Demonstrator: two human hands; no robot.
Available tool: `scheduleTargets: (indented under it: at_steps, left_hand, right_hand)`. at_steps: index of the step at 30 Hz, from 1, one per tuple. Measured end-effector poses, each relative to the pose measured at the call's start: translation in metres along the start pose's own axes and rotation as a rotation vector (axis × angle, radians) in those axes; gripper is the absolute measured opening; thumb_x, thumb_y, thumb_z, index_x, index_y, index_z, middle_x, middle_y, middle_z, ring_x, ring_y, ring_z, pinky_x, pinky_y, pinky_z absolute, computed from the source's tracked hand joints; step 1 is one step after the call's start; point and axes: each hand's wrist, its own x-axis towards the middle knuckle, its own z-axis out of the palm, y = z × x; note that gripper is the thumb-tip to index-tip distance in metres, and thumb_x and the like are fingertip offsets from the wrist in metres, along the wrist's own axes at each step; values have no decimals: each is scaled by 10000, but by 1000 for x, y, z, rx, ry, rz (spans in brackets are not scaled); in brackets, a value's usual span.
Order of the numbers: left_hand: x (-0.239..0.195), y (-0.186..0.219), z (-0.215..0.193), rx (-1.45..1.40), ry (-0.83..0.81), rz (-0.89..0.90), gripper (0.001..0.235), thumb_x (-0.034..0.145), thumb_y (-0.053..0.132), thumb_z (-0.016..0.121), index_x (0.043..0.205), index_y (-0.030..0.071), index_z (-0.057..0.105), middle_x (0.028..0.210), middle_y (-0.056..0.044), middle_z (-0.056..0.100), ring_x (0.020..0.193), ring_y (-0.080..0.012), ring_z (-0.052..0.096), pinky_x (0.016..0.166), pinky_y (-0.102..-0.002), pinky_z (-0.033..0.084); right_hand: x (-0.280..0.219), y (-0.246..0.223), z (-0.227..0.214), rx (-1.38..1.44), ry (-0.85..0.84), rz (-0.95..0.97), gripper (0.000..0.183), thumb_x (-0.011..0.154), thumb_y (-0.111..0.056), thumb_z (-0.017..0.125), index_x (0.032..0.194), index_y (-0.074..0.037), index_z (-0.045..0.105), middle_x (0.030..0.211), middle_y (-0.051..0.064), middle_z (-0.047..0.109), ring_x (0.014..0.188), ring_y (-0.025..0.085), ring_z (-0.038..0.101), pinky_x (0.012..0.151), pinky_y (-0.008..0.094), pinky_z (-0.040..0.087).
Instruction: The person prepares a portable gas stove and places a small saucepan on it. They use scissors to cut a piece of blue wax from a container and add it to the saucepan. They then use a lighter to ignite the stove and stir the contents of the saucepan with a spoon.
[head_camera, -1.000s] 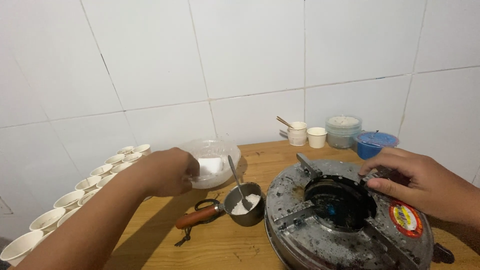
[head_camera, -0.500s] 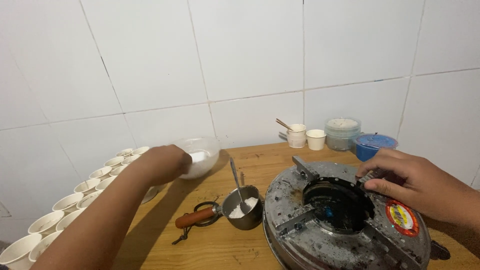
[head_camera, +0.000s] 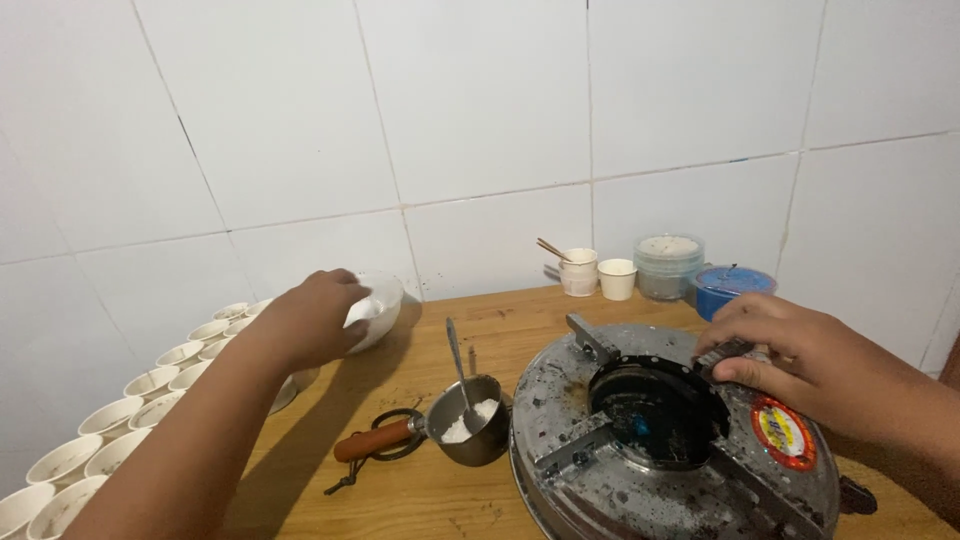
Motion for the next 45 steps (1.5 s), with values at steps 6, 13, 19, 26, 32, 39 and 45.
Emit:
scheduleTargets:
  at_steps: [6, 13, 19, 26, 32, 39, 45]
  left_hand:
    - [-99, 81, -53, -358, -267, 76, 641, 955, 313, 599, 1547, 180, 393, 1545, -33, 537, 1448, -233, 482, 1227, -492, 347]
    - [-115, 89, -26, -382, -355, 149, 955, 822, 349, 737, 1609, 200, 218, 923, 14, 696, 877, -179, 675, 808, -316, 535]
    - [-113, 84, -20, -349, -260, 137, 227, 887, 327, 715, 1092, 270, 635, 979, 48, 744, 884, -178, 678, 774, -327, 500]
    - [-120, 77, -21, -205, -332, -97, 171, 903, 388, 691, 1022, 265, 680, 1032, 57, 757, 981, -177, 708, 785, -340, 528]
    - [-110, 68, -14, -150, -326, -224, 254, 876, 475, 739, 981, 246, 705, 1000, 22, 760, 965, -211, 730, 791, -349, 536]
    - [-102, 68, -4, -90, -358, -309, 298, 874, 514, 726, 1007, 246, 723, 1033, -15, 732, 971, -242, 720, 778, -369, 545]
    - [-105, 77, -17, -95, -335, -336, 379, 856, 560, 722, 947, 197, 660, 979, -10, 727, 885, -194, 692, 687, -339, 489]
  right_hand:
    - [1, 1, -3, -12, 47, -289, 334, 874, -342, 688, 1172, -306, 834, 1276, -82, 810, 1210, 118, 726, 1027, 338, 513]
    - [8, -16, -2, -106, -31, -107, 191, 892, -324, 683, 1058, -326, 778, 1164, -234, 871, 943, 29, 812, 846, 256, 577]
    - [23, -47, -3, -44, -77, -155, 146, 923, -281, 644, 867, -233, 770, 1192, -163, 886, 1174, 28, 797, 905, 275, 576]
    - [62, -68, 2, -12, -68, -139, 297, 904, -236, 690, 1177, -284, 794, 1088, -137, 875, 1010, 44, 779, 858, 254, 549]
    - [80, -61, 10, 34, -13, -97, 183, 923, -215, 689, 1059, -235, 810, 974, -99, 861, 933, 68, 761, 843, 273, 533]
    - [75, -63, 21, -68, 19, 66, 103, 953, -290, 671, 932, -234, 755, 862, -70, 791, 828, 121, 664, 768, 298, 463]
    - [66, -81, 10, -22, 40, 176, 162, 980, -310, 651, 939, -204, 767, 894, -41, 782, 866, 138, 656, 776, 300, 448]
